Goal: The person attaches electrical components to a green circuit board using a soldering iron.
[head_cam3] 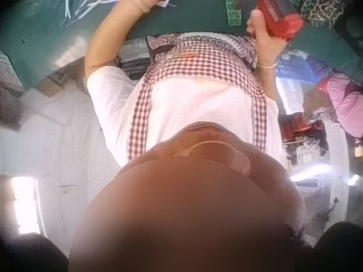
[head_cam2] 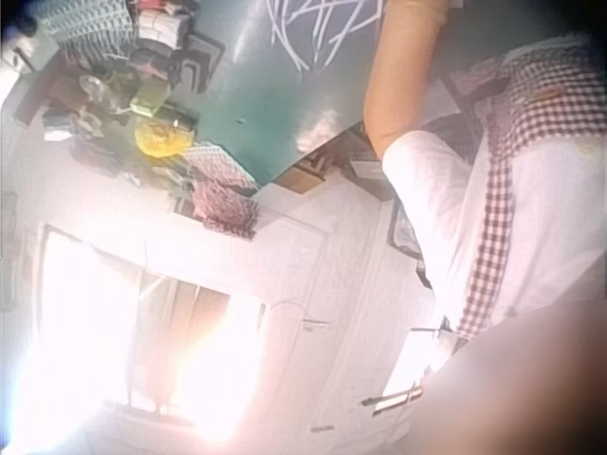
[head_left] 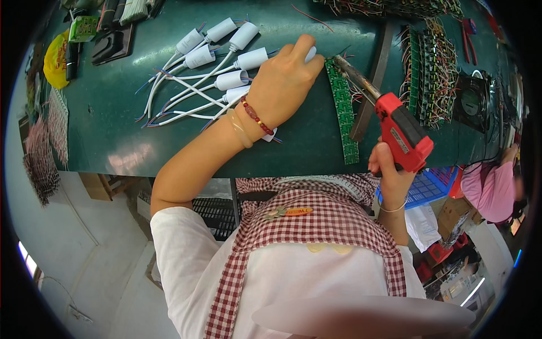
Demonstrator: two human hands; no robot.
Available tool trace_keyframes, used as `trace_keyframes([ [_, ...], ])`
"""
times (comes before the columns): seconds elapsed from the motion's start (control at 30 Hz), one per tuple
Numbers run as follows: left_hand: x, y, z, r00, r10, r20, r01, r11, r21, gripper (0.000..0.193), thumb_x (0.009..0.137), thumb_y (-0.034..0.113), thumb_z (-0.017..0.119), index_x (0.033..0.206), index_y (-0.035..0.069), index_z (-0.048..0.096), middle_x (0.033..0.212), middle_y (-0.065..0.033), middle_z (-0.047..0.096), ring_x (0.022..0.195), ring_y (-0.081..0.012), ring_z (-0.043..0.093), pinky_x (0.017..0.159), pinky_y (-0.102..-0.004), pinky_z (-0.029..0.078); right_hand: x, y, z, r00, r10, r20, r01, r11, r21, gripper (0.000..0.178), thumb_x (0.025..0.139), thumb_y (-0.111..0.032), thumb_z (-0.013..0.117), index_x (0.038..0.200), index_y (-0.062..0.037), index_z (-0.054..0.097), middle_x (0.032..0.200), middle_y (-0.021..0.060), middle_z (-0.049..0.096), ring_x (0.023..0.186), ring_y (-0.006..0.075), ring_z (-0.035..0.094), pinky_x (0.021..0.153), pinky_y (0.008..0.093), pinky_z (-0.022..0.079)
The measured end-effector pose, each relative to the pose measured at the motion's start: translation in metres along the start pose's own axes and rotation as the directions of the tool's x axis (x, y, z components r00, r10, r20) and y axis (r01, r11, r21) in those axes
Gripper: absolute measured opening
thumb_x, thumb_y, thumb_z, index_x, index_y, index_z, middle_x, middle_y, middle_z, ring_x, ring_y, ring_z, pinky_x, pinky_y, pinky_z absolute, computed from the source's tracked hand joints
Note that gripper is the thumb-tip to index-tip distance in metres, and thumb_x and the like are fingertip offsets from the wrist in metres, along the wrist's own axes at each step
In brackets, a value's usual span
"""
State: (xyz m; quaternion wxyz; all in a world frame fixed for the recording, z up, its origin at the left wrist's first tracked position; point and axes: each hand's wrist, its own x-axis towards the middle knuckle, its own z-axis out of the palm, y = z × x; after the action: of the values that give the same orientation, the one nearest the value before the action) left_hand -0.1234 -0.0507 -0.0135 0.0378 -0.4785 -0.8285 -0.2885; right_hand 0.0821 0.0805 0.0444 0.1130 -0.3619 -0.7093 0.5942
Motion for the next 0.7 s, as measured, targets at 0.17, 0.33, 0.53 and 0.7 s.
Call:
trace_keyframes([
  [0.17,-0.0007,-0.0007,0.0016,1.0,0.005,-0.001,-0.005,1.0,-0.003,0.021,0.074,-0.001,0.064,0.095,0.004,0.065,0.106,-0.0117,0.056,0.087,-0.0282,0.063,0.07,-0.0358,0.053,0.0008,0.0027,-0.0021,1.0,0.012,0.026,-0.01,0.996,-0.085,0.018,0.089,-0.01,0.064,0.1,0.0027,0.057,0.065,0.0063,0.059,0.051,0.0096,0.054,0.048,0.0229,0.043],
  [0.33,-0.0013,-0.0002,0.0004,1.0,0.0,0.007,0.0,1.0,0.0,0.022,0.074,-0.001,0.063,0.096,0.004,0.065,0.106,-0.0115,0.056,0.087,-0.0282,0.063,0.071,-0.036,0.053,0.0,0.0021,0.0004,1.0,-0.001,0.008,0.002,0.999,-0.046,0.021,0.089,-0.01,0.063,0.104,0.0038,0.056,0.064,0.0061,0.058,0.05,0.0097,0.053,0.048,0.0231,0.043],
  [0.53,-0.0013,-0.0009,0.0012,1.0,0.005,0.009,-0.005,1.0,0.008,0.023,0.073,-0.001,0.063,0.096,0.004,0.065,0.105,-0.011,0.056,0.087,-0.0275,0.063,0.071,-0.0356,0.053,-0.0001,-0.0002,-0.0011,0.998,-0.05,-0.032,0.05,0.999,0.011,0.027,0.09,-0.009,0.058,0.112,0.0066,0.054,0.062,0.006,0.055,0.048,0.0106,0.049,0.046,0.0242,0.041],
  [0.7,-0.0018,-0.0011,0.0025,1.0,0.007,0.011,-0.008,1.0,0.024,0.023,0.073,-0.001,0.062,0.095,0.004,0.065,0.104,-0.0107,0.056,0.086,-0.0267,0.063,0.07,-0.0352,0.053,-0.0001,0.0038,-0.0015,0.999,-0.008,-0.033,0.01,0.999,0.049,0.026,0.09,-0.008,0.058,0.111,0.0069,0.053,0.062,0.0067,0.055,0.048,0.0108,0.048,0.046,0.0241,0.041],
])
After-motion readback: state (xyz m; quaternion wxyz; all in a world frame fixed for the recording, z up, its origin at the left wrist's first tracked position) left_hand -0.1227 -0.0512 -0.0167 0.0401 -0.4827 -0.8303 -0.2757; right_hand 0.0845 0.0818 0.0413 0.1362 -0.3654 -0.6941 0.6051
